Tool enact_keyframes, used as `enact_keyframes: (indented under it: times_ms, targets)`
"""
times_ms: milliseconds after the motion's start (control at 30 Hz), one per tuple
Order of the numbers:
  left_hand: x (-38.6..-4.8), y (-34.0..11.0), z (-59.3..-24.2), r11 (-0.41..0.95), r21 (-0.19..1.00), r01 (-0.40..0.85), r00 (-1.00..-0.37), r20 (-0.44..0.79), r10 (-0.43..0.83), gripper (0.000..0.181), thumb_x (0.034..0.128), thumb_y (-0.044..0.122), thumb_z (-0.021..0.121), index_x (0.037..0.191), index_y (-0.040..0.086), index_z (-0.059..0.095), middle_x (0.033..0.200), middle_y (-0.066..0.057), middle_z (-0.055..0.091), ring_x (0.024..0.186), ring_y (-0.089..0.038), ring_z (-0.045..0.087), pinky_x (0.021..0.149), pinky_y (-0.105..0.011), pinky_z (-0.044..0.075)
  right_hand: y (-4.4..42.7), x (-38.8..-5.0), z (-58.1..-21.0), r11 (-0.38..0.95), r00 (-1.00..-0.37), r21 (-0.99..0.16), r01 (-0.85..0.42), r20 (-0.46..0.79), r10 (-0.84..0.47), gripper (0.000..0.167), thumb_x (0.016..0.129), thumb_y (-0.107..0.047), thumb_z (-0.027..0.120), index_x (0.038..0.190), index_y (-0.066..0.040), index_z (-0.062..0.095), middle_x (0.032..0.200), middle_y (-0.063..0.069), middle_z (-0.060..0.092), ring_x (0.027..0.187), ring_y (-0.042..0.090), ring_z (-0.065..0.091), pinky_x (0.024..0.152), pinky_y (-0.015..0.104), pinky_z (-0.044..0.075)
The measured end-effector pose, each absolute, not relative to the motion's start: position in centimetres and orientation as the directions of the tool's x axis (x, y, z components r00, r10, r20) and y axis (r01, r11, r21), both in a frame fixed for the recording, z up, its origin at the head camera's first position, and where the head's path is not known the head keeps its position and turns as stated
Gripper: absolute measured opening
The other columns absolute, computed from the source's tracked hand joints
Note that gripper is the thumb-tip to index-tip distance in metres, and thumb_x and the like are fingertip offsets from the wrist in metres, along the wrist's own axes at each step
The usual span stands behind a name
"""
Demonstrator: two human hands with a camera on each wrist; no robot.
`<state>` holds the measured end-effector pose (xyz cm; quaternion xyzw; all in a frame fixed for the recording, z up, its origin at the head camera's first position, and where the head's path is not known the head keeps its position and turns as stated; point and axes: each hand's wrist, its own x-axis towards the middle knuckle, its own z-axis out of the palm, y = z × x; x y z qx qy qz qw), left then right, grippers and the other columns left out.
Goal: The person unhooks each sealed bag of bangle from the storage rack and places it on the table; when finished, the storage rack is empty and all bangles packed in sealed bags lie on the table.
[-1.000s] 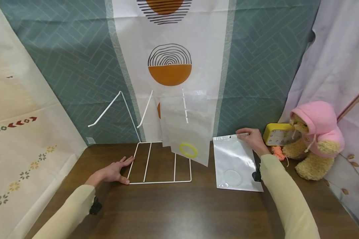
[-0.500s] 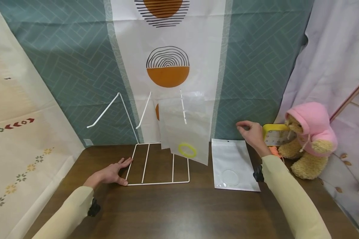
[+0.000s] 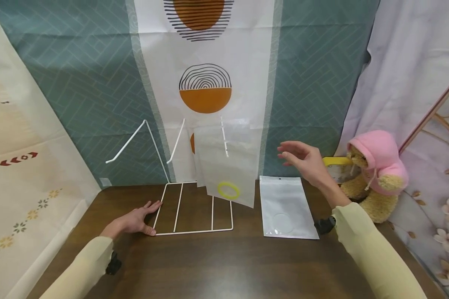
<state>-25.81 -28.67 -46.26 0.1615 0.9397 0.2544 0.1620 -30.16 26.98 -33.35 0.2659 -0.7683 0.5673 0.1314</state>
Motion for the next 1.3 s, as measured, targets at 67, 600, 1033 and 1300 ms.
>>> enact_keyframes:
  times_ms: [67, 600, 1033, 1300]
  targets:
    - [-25.7, -28.7, -46.3, 0.818, 0.531, 0.220, -0.896, -0.221, 0.385, 0.107, 0.0716, 0.029, 0.091, 0.156, 0.004, 0.029, 0.156, -0.038, 0.015, 0.136, -0.065, 0.019, 0.104, -0.074, 0.022, 26.2, -29.5, -32.5, 0.164, -0.806, -0.806, -0.569, 0.508, -0.303, 0.033, 0.099, -0.003, 0.062, 0.132, -0.001, 0.062, 0.122, 0.008, 0.069, 0.103, 0.016, 0.070, 0.077, 0.030, 0.057]
    - [-25.3, -29.1, -46.5, 0.820, 0.530, 0.217, -0.901, -0.216, 0.377, 0.107, 0.0707, 0.029, 0.091, 0.155, 0.002, 0.030, 0.157, -0.035, 0.018, 0.137, -0.064, 0.018, 0.104, -0.074, 0.021, 21.5, -27.8, -30.8, 0.062, -0.756, -0.819, -0.570, 0.493, -0.431, 0.039, 0.096, 0.004, 0.063, 0.135, 0.007, 0.056, 0.124, 0.005, 0.068, 0.107, 0.021, 0.068, 0.085, 0.034, 0.056]
    - [-25.4, -28.8, -46.4, 0.820, 0.532, 0.210, -0.903, -0.215, 0.371, 0.107, 0.0707, 0.029, 0.091, 0.156, 0.003, 0.030, 0.157, -0.035, 0.017, 0.137, -0.064, 0.018, 0.103, -0.075, 0.021, 19.3, -28.3, -30.4, 0.139, -0.779, -0.814, -0.564, 0.470, -0.415, 0.040, 0.096, -0.002, 0.066, 0.135, 0.002, 0.058, 0.109, 0.010, 0.069, 0.092, 0.021, 0.068, 0.082, 0.030, 0.056]
    - [-25.6, -28.5, -46.1, 0.815, 0.536, 0.222, -0.901, -0.207, 0.382, 0.107, 0.0708, 0.027, 0.091, 0.155, 0.003, 0.031, 0.157, -0.035, 0.018, 0.137, -0.064, 0.017, 0.104, -0.075, 0.020, 18.5, -28.3, -30.3, 0.159, -0.794, -0.818, -0.553, 0.461, -0.396, 0.038, 0.098, -0.005, 0.064, 0.135, 0.001, 0.059, 0.104, 0.016, 0.067, 0.087, 0.023, 0.066, 0.079, 0.029, 0.056]
